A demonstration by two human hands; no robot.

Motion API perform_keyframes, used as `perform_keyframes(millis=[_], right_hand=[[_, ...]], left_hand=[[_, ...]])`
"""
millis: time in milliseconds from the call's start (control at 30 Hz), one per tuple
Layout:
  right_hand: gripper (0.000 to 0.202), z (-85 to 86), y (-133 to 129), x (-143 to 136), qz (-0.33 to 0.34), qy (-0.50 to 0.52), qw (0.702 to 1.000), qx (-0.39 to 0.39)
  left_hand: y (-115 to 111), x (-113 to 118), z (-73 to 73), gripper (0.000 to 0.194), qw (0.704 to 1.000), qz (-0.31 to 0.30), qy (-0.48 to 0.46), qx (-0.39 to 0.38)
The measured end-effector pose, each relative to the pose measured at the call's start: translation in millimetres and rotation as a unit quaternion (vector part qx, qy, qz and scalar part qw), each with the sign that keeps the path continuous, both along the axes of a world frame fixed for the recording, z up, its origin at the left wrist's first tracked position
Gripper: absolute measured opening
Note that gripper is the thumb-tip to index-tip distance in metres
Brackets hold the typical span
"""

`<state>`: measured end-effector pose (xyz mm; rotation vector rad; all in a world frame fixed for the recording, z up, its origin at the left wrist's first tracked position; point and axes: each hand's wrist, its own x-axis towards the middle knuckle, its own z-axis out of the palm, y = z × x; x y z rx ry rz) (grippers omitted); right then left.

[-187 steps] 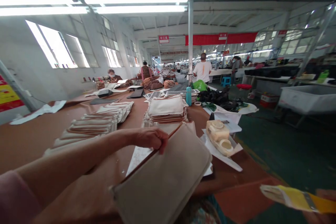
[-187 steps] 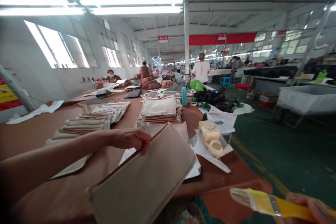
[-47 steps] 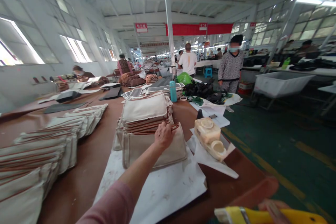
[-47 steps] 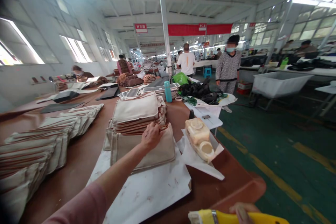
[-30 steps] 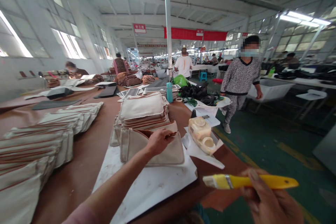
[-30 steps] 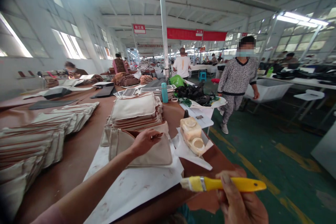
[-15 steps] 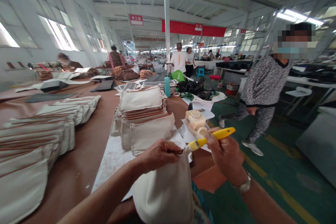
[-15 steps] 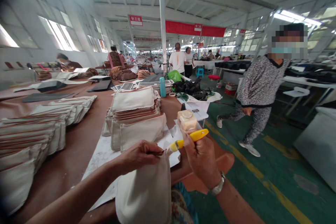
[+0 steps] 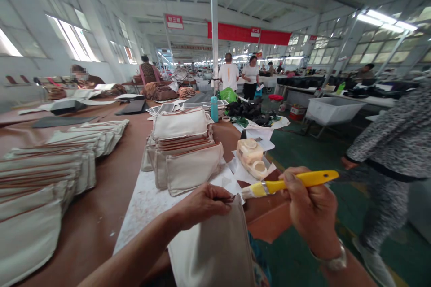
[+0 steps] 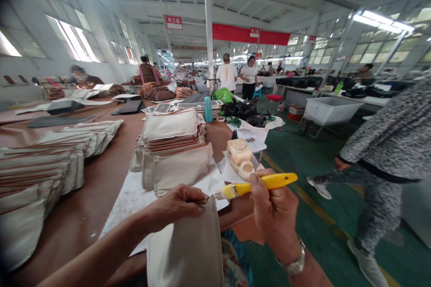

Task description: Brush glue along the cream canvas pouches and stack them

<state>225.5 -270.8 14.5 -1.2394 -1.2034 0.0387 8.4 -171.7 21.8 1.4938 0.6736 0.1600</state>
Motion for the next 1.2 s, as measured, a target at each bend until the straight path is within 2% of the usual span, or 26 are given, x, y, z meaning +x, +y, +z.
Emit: perform_keyframes(millis=[67, 133, 200, 233, 267, 300, 400, 467, 500, 567, 700, 767, 867, 900, 1033, 1067, 1133, 1200], right_hand=[[0.023, -2.3, -1.1, -5.4, 0.039, -0.011, 0.999, -0.001], [0.024, -5.7, -0.7, -8.4, 0.045, -0.038, 0.998, -0.006], [0.026, -9.0, -0.3, -4.8, 0.019, -0.034, 0.999, -0.011], [0.027, -10.1, -0.8, -0.6, 0.005, -0.017, 1.0, -0.014], [0.029, -10.5, -1.9, 4.4, -0.006, 0.004, 1.0, -0.016], [0.03, -10.1, -3.5, 9.6, -0.012, 0.026, 0.999, -0.014], [0.032, -4.5, -10.6, 18.3, -0.004, 0.092, 0.996, -0.001], [0.03, 0.9, -15.7, 15.3, 0.014, 0.105, 0.994, 0.001], [0.029, 3.3, -18.2, 11.7, 0.028, 0.097, 0.995, -0.002], [0.026, 6.9, -23.4, 4.0, 0.069, 0.055, 0.996, -0.02], [0.019, 11.6, -35.2, 1.0, 0.154, -0.074, 0.982, -0.076], [0.019, 14.1, -40.0, 5.1, 0.141, -0.107, 0.981, -0.078], [0.017, 16.4, -42.0, 4.9, 0.077, -0.099, 0.991, -0.041], [0.015, 16.4, -41.4, 2.0, 0.075, -0.096, 0.992, -0.036], [0.021, 14.1, -40.5, -11.5, 0.182, -0.131, 0.971, -0.084], [0.022, 13.4, -41.9, -11.8, 0.192, -0.14, 0.967, -0.088], [0.022, 11.9, -45.8, -6.0, 0.157, -0.145, 0.974, -0.076], [0.02, 9.2, -47.9, 7.9, 0.074, -0.135, 0.987, -0.054]], left_hand=[[-0.9, 0.3, -1.2, 0.026, 1.0, -0.007, 0.014, 0.01], [-3.8, 0.9, -3.0, 0.029, 0.998, -0.022, 0.019, 0.054], [-9.1, 0.5, -5.3, 0.032, 0.985, -0.029, 0.019, 0.17], [-12.5, -0.3, -6.6, 0.033, 0.966, -0.024, 0.02, 0.256], [-16.3, -1.5, -8.0, 0.032, 0.935, -0.016, 0.021, 0.353], [-20.1, -2.9, -9.2, 0.03, 0.893, -0.008, 0.02, 0.45], [-30.4, -7.2, -10.6, 0.025, 0.741, -0.01, 0.014, 0.671], [-34.8, -9.0, -8.3, 0.027, 0.658, -0.024, 0.013, 0.752], [-36.2, -9.7, -6.6, 0.028, 0.629, -0.027, 0.013, 0.777], [-37.5, -11.0, -3.4, 0.027, 0.592, -0.03, 0.012, 0.806], [-38.1, -14.3, -5.1, 0.022, 0.57, -0.057, 0.015, 0.819], [-38.6, -15.4, -8.7, 0.02, 0.569, -0.067, 0.015, 0.82], [-39.6, -15.2, -11.1, 0.022, 0.566, -0.064, 0.011, 0.822], [-39.7, -15.0, -11.0, 0.023, 0.564, -0.061, 0.011, 0.824], [-38.9, -15.8, -15.1, 0.027, 0.573, -0.053, 0.034, 0.817], [-37.9, -16.3, -17.8, 0.027, 0.579, -0.055, 0.039, 0.813], [-34.2, -16.5, -22.4, 0.028, 0.587, -0.048, 0.045, 0.807], [-27.0, -14.4, -20.3, 0.033, 0.604, -0.023, 0.044, 0.795]])
